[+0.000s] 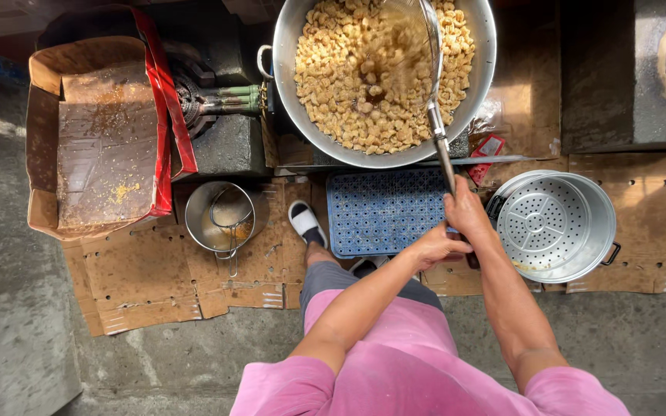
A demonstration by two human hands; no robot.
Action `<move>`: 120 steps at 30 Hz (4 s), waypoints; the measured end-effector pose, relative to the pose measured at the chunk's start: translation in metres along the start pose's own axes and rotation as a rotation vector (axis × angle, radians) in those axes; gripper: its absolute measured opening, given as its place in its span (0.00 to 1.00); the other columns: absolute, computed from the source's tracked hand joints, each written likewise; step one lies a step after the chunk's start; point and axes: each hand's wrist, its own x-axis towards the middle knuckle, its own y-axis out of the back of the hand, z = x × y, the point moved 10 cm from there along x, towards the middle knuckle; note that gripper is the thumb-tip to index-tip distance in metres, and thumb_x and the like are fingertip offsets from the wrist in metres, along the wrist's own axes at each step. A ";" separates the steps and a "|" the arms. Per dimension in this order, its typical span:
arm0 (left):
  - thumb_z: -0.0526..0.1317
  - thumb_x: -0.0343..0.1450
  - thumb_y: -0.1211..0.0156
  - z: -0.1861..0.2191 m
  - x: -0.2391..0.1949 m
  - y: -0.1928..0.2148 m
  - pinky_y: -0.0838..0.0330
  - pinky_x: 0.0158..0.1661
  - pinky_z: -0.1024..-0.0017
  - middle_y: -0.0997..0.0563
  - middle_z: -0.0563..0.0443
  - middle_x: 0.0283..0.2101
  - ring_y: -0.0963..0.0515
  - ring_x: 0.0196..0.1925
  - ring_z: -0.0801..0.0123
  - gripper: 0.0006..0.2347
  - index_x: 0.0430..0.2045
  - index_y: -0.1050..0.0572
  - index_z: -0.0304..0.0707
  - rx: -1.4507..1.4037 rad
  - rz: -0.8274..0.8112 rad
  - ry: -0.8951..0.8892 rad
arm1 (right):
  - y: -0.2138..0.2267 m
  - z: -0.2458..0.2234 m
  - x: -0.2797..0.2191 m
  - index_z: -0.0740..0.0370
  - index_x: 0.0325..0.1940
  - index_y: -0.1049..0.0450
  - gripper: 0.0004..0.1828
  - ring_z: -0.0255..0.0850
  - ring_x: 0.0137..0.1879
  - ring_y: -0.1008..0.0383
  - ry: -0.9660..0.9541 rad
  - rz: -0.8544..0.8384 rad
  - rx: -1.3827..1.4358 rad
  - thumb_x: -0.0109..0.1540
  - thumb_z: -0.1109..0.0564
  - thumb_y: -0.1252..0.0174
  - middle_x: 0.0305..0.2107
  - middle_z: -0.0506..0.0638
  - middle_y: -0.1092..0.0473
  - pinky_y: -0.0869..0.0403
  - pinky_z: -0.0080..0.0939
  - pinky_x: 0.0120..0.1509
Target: The person stirs a large batch of small, light-colored snack pieces in a wok using a metal strainer. They then lift a cardboard box filled with the snack pieces and pour them into another box.
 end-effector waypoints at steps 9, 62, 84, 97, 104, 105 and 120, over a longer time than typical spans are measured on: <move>0.23 0.63 0.37 0.003 0.093 0.012 0.24 0.28 0.67 0.21 0.44 0.36 0.19 0.30 0.62 0.28 0.59 0.37 0.19 -0.056 -0.165 -0.043 | -0.008 0.052 0.061 0.71 0.63 0.46 0.23 0.79 0.48 0.29 -0.143 0.215 -0.131 0.66 0.62 0.51 0.43 0.83 0.30 0.30 0.71 0.53; 0.42 0.70 0.34 0.072 0.165 -0.034 0.37 0.65 0.64 0.39 0.33 0.71 0.36 0.69 0.58 0.41 0.74 0.55 0.33 0.249 0.381 -0.715 | 0.049 0.048 0.131 0.71 0.59 0.42 0.20 0.80 0.49 0.28 -0.222 -0.032 -0.164 0.72 0.52 0.52 0.40 0.85 0.30 0.29 0.71 0.53; 0.38 0.72 0.38 0.071 0.053 -0.022 0.40 0.68 0.62 0.39 0.33 0.71 0.37 0.72 0.54 0.41 0.74 0.63 0.36 0.121 0.560 -0.777 | -0.018 0.026 0.093 0.72 0.53 0.40 0.22 0.80 0.51 0.30 0.087 -0.203 -0.083 0.67 0.51 0.47 0.40 0.84 0.30 0.31 0.70 0.56; 0.46 0.67 0.38 0.021 0.045 0.069 0.31 0.60 0.55 0.30 0.22 0.65 0.27 0.64 0.36 0.47 0.75 0.67 0.39 0.518 0.770 -0.253 | -0.115 0.024 0.080 0.68 0.49 0.34 0.17 0.51 0.36 0.20 -0.161 -0.301 0.219 0.68 0.49 0.49 0.28 0.60 0.24 0.25 0.52 0.44; 0.49 0.65 0.32 0.024 0.083 0.087 0.30 0.59 0.61 0.30 0.26 0.64 0.26 0.64 0.47 0.52 0.70 0.73 0.32 0.416 0.614 -0.171 | -0.121 0.056 0.114 0.72 0.48 0.33 0.19 0.58 0.38 0.20 -0.178 -0.212 0.169 0.68 0.49 0.48 0.29 0.64 0.24 0.24 0.56 0.46; 0.47 0.65 0.34 0.031 0.080 0.083 0.30 0.59 0.61 0.31 0.27 0.65 0.27 0.64 0.48 0.49 0.72 0.70 0.34 0.371 0.602 -0.259 | -0.115 0.049 0.114 0.73 0.47 0.33 0.20 0.60 0.39 0.20 -0.146 -0.200 0.156 0.68 0.49 0.49 0.30 0.66 0.24 0.24 0.58 0.48; 0.37 0.69 0.38 0.014 -0.008 0.018 0.27 0.41 0.64 0.25 0.41 0.55 0.25 0.46 0.62 0.35 0.73 0.47 0.44 0.135 0.341 -0.298 | -0.041 0.039 0.011 0.77 0.50 0.45 0.17 0.78 0.44 0.26 -0.241 0.142 -0.089 0.65 0.59 0.53 0.35 0.84 0.29 0.27 0.69 0.50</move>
